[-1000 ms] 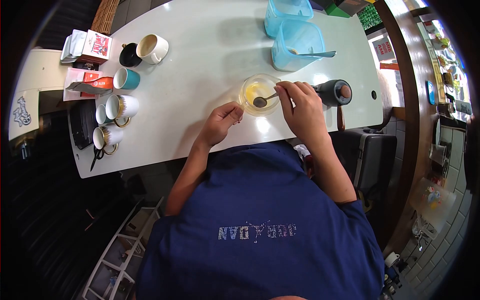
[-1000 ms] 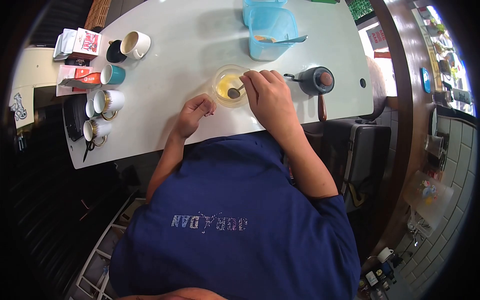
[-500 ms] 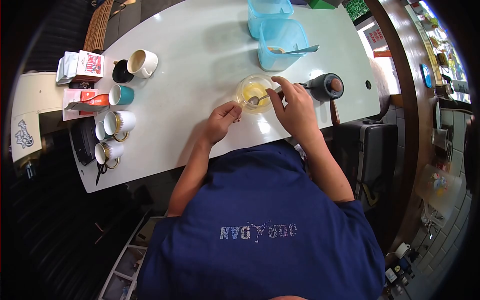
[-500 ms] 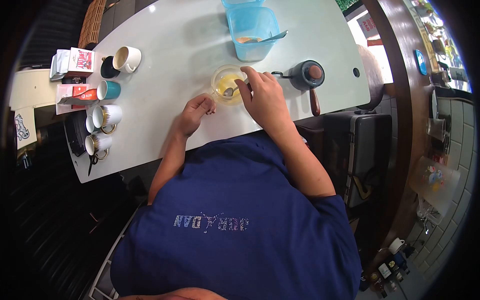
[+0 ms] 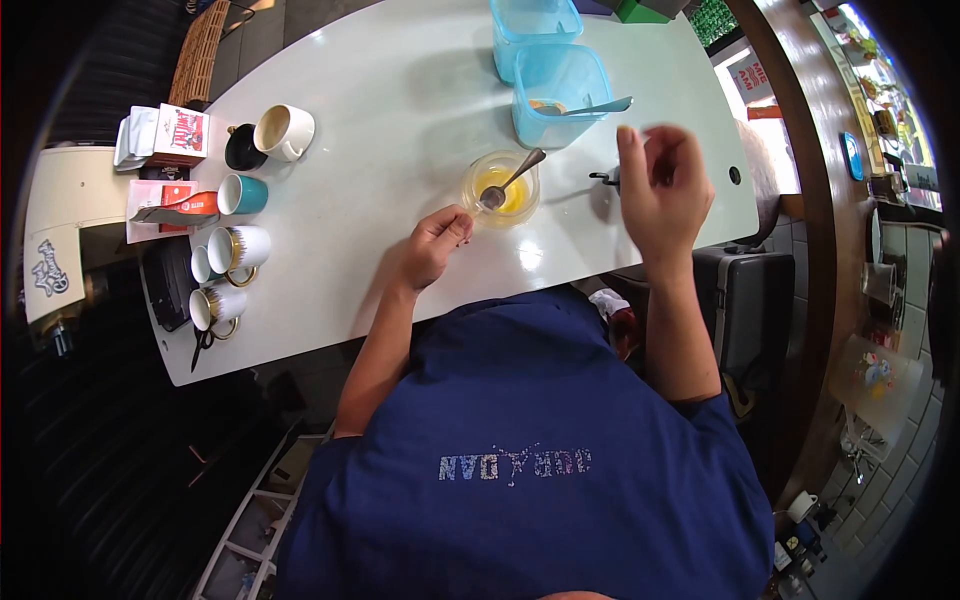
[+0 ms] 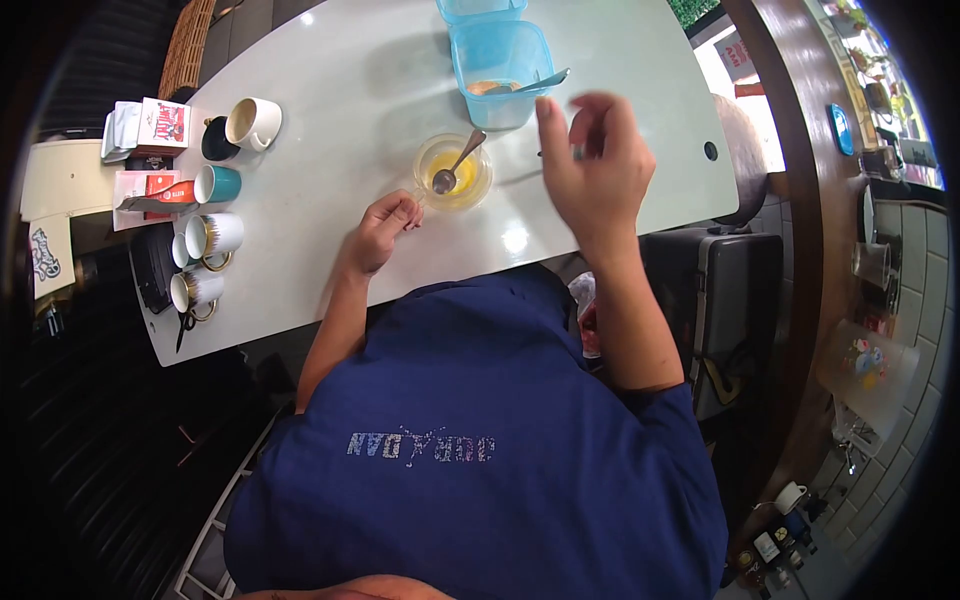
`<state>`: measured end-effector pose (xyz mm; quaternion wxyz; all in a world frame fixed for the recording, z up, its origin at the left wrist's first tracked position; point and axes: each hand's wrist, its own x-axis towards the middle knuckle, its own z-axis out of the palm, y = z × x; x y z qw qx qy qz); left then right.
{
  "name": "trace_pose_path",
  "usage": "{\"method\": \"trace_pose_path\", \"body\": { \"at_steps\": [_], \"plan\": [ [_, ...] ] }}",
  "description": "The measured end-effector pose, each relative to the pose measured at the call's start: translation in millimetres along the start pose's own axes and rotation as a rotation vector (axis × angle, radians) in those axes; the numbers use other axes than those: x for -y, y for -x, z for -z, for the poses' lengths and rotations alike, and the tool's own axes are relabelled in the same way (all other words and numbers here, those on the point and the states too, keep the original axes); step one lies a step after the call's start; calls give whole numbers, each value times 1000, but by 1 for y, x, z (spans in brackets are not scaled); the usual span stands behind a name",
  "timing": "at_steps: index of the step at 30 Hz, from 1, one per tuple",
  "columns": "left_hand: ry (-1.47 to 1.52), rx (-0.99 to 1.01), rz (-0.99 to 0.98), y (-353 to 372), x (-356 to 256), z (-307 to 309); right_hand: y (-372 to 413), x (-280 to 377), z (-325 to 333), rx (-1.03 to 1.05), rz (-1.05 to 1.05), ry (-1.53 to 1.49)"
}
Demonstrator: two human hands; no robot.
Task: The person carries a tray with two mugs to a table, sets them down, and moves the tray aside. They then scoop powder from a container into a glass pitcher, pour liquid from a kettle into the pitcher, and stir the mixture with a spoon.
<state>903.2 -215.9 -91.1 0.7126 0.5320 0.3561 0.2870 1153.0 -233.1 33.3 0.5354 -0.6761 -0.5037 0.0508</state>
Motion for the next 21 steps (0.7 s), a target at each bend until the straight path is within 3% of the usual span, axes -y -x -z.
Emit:
{"method": "trace_pose_path", "body": {
  "at_steps": [4, 6, 10, 16, 21],
  "plan": [
    [34, -26, -5, -2, 6, 1, -22, -19, -15, 26, 51, 32],
    [43, -38, -13, -3, 8, 2, -24, -30, -23, 177, 21, -35],
    [54, -64, -7, -2, 8, 0, -23, -35, -37, 97, -25, -95],
    [43, -67, 4, -4, 10, 1, -27, -45, -43, 144, -112, -17],
    [30, -71, 8, -4, 10, 1, -30, -40, -42, 113, 63, 15]
  ]
}}
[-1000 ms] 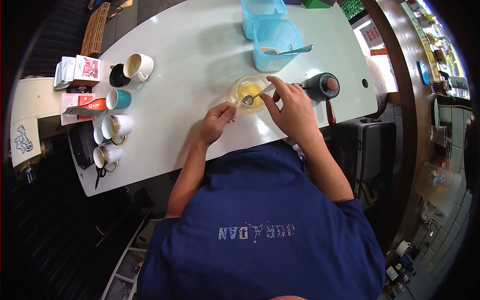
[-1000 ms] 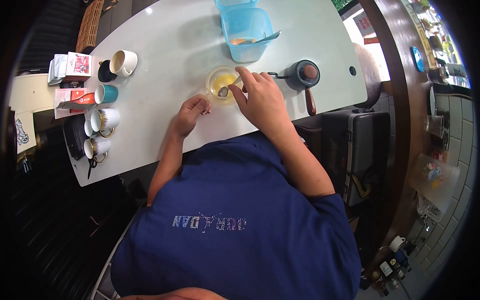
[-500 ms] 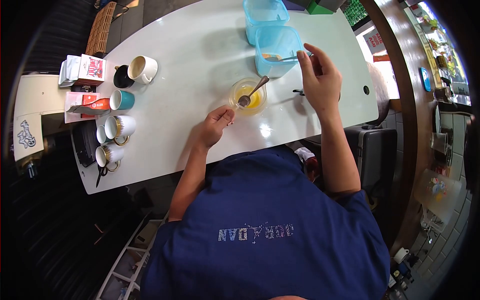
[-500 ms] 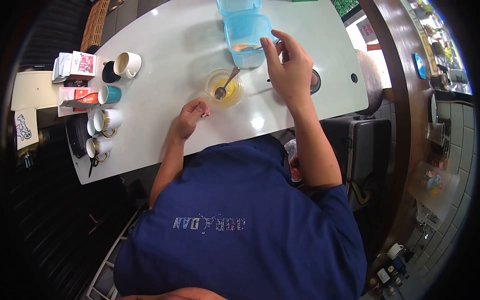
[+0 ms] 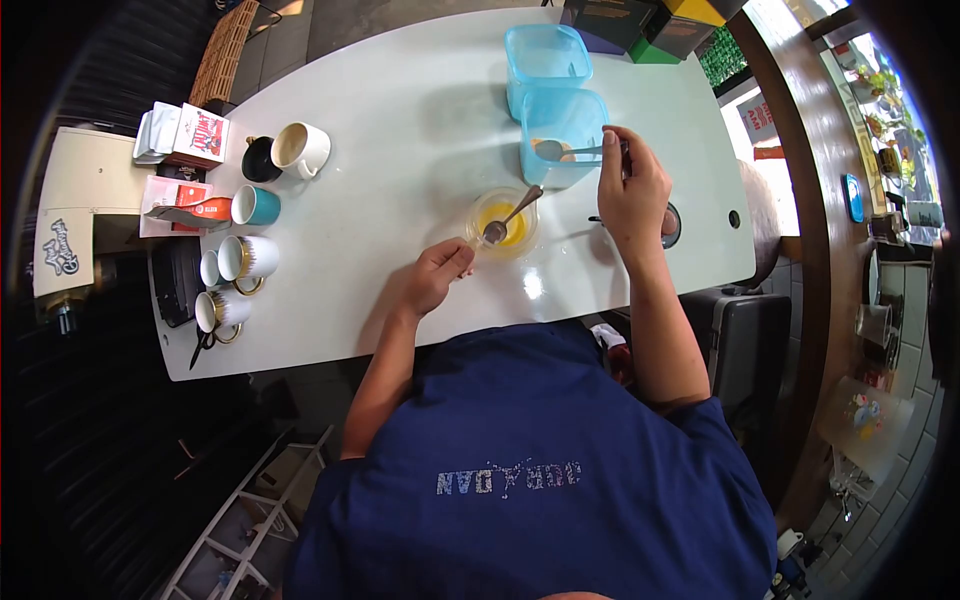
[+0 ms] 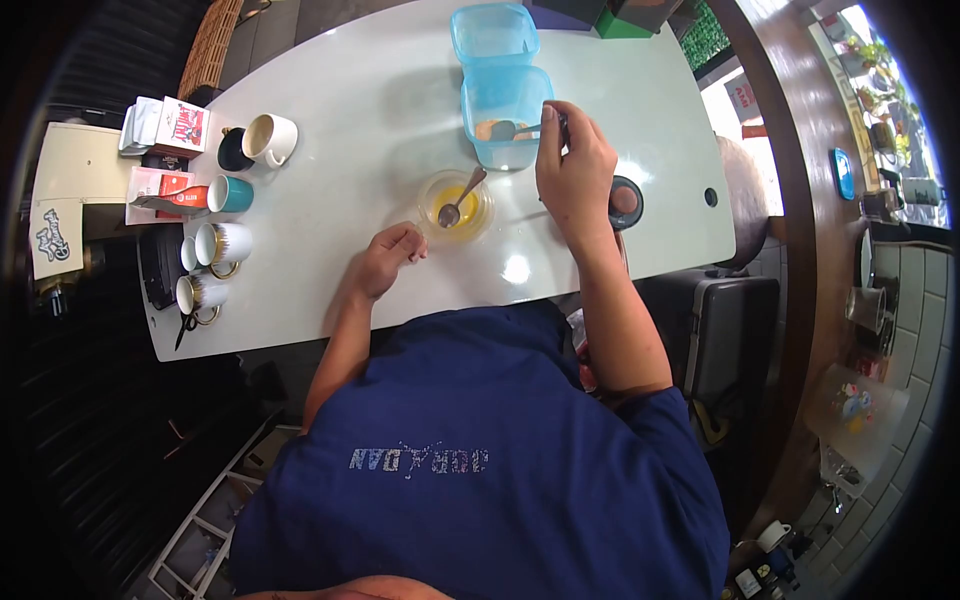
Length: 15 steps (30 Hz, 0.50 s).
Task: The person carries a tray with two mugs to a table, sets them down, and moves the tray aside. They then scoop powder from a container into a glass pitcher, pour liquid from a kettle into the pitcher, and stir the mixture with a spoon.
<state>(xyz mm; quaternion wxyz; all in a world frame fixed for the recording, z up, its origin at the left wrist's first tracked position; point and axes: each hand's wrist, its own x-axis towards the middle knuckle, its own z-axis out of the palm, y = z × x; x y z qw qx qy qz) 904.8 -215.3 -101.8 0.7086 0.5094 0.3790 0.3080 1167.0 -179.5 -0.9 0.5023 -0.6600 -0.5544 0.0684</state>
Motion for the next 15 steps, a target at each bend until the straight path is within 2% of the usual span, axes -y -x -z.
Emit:
{"method": "trace_pose_path", "body": {
  "at_steps": [9, 15],
  "plan": [
    [-21, 4, -17, 4, -4, -3, -4, 3, 6, -54, 0, 41],
    [-131, -14, -8, 5, -6, 0, -6, 10, 24, -128, -107, 18]
  ]
}}
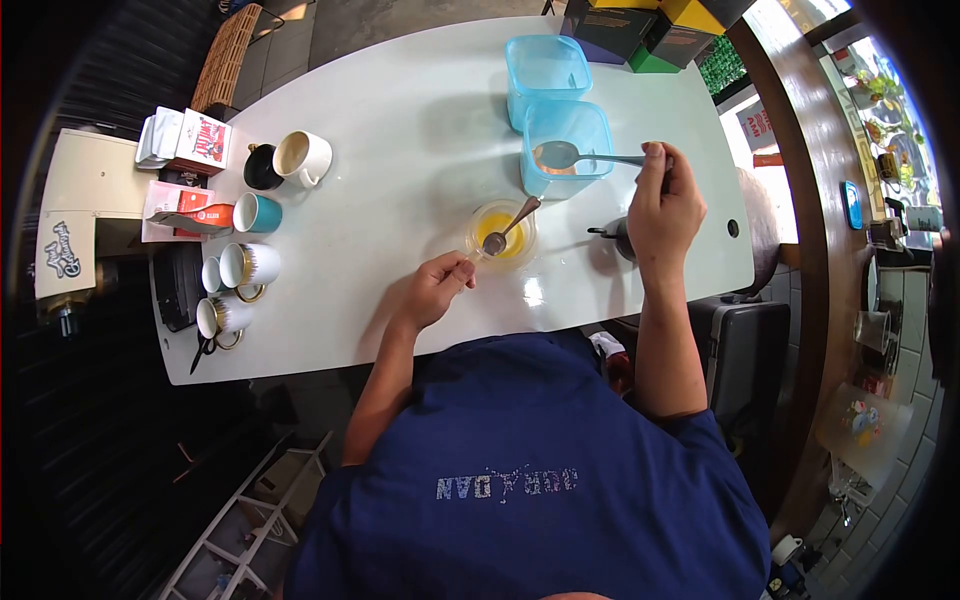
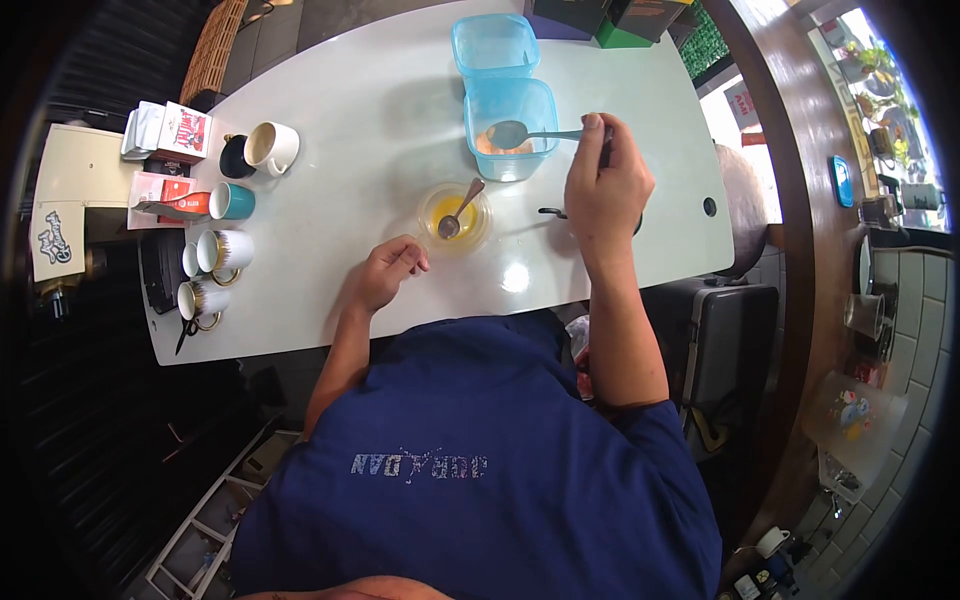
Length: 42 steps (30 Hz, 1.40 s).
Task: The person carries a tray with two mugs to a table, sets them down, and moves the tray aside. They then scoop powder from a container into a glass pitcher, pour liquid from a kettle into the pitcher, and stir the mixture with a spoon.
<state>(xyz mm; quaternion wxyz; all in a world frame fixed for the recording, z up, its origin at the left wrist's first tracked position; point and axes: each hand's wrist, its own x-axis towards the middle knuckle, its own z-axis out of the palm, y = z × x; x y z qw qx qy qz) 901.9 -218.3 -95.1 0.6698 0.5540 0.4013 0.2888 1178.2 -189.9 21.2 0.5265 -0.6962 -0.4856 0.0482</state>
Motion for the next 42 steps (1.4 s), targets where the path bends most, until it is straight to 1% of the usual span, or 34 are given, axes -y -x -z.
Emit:
{"method": "trace_pose_path", "body": {
  "at_steps": [5, 6, 7, 9, 12, 13, 14, 16, 17, 18, 20, 21, 22, 24, 25, 27, 28, 31, 32, 34, 36, 37, 38, 40, 42],
  "plan": [
    [-18, -17, -33, 1, -1, -1, -3, -1, 16, -68, -51, -160],
    [-58, -24, -32, 1, 1, 1, -4, 1, 20, -69, -52, -158],
    [-96, -30, -31, 1, 2, 2, -4, 3, 24, -91, -39, -239],
    [-97, -38, -31, 1, 2, 2, -4, 11, 33, -111, -36, -384],
    [-74, -65, -34, 2, 3, 1, 2, 34, 49, -90, -101, -453],
    [-51, -85, -39, 2, 4, 1, 6, 31, 51, -93, -61, -437],
    [-51, -83, -32, 3, 4, 2, 10, 31, 53, -92, -67, -435],
    [-62, -91, -41, 3, 3, 4, 18, 32, 57, -44, 22, -570],
    [-64, -91, -38, 5, 0, 4, 25, 29, 57, -60, 40, -498],
    [-35, -100, -39, 6, -4, 4, 33, 26, 56, -61, 38, -499],
    [-4, -106, -37, 7, -5, 5, 47, 18, 54, 16, 237, -382],
    [-6, -101, -34, 7, -3, 9, 53, 10, 53, 66, 320, -381],
    [-9, -96, -31, 7, -4, 10, 53, 6, 55, 156, 433, -340],
    [-5, -98, -33, 9, -8, 11, 58, 10, 53, 179, 568, -326],
    [-2, -100, -37, 10, -10, 12, 59, 10, 54, 183, 566, -327],
    [17, -105, -40, 11, -9, 13, 59, 9, 56, 157, 635, -298],
    [34, -107, -46, 11, -8, 13, 59, 10, 56, 159, 635, -299],
    [5, -113, -43, 13, -10, 13, 53, 19, 53, -183, 197, -450],
    [4, -115, -45, 13, -11, 13, 43, 21, 54, -252, 134, -444],
    [-9, -128, -31, 14, -13, 11, 25, 18, 53, -264, 96, -443],
    [-11, -125, -38, 14, -13, 11, 12, 18, 44, -243, 135, -323],
    [-12, -121, -41, 14, -13, 11, 10, 16, 37, -230, 109, -274],
    [-13, -122, -42, 15, -13, 10, 4, 10, 31, -213, 244, -149],
    [-51, -135, -37, 16, -16, 10, -3, 4, 19, -94, 250, 2],
    [-61, -148, -34, 17, -17, 10, -9, 1, 4, -32, 384, 106]
  ]
}}
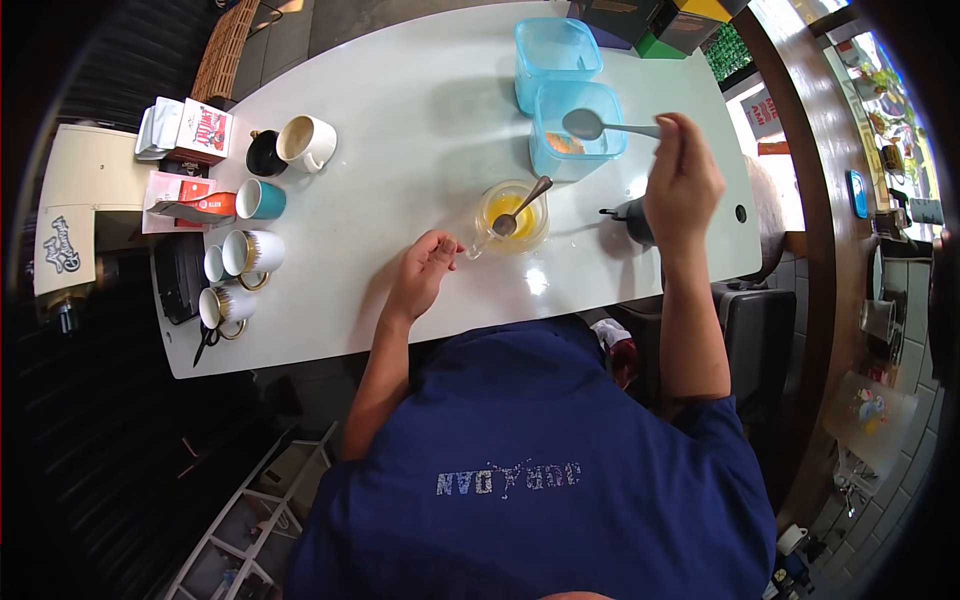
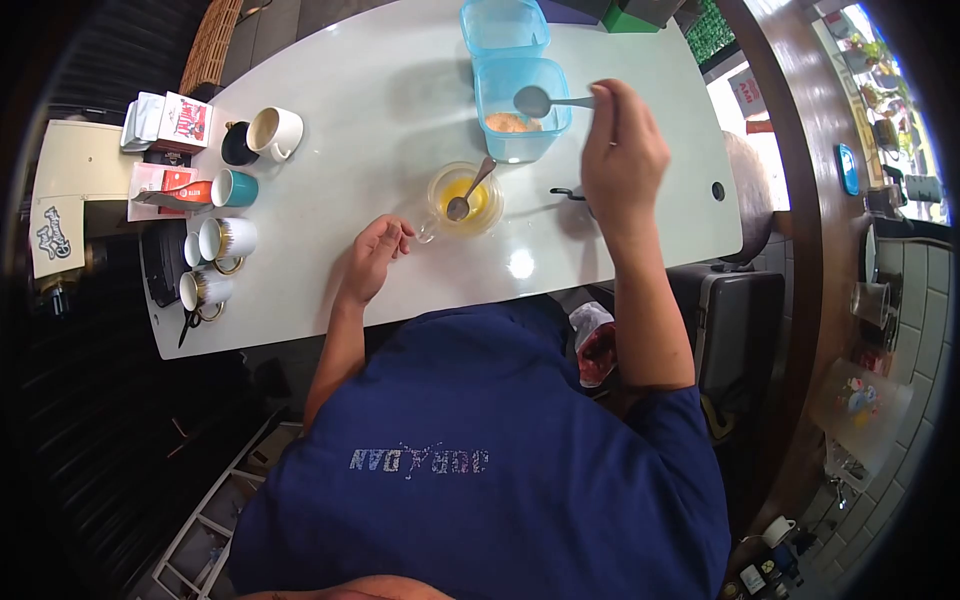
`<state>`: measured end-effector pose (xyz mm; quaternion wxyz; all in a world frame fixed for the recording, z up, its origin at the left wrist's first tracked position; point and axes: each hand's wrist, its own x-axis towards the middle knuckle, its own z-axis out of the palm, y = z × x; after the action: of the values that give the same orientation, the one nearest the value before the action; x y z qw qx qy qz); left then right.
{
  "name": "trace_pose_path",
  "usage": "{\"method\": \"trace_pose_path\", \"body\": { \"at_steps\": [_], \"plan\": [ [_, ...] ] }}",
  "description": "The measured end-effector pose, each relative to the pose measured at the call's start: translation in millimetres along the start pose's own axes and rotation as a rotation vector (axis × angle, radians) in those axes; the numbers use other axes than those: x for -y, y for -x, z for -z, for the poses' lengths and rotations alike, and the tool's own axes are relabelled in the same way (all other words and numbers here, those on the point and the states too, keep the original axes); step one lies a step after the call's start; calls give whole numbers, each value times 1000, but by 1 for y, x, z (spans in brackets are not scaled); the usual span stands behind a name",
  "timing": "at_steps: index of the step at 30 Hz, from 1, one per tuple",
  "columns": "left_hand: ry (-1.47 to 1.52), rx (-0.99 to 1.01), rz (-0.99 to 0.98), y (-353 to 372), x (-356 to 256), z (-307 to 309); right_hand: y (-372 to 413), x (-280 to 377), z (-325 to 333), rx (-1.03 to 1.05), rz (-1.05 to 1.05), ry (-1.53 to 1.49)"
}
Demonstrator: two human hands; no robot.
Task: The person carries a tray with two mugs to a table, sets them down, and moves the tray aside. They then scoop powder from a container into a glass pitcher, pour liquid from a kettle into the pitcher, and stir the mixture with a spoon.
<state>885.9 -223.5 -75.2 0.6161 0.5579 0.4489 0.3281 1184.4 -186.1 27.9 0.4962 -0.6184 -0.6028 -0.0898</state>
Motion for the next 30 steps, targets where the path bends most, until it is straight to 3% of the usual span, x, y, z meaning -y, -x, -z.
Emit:
{"method": "trace_pose_path", "body": {
  "at_steps": [4, 14, 26, 30],
  "plan": [
    [-6, -33, 0, 1, -1, -1, -1, -1, -25, 137, -21, -62],
    [28, -60, 45, 2, 3, 4, -1, -3, -39, 226, -49, -47],
    [-18, -74, 5, -2, 1, 2, -10, -4, -7, 46, -409, -29],
    [0, -55, 13, -3, 1, 3, -15, -5, 9, -74, -434, -103]
  ]
}}
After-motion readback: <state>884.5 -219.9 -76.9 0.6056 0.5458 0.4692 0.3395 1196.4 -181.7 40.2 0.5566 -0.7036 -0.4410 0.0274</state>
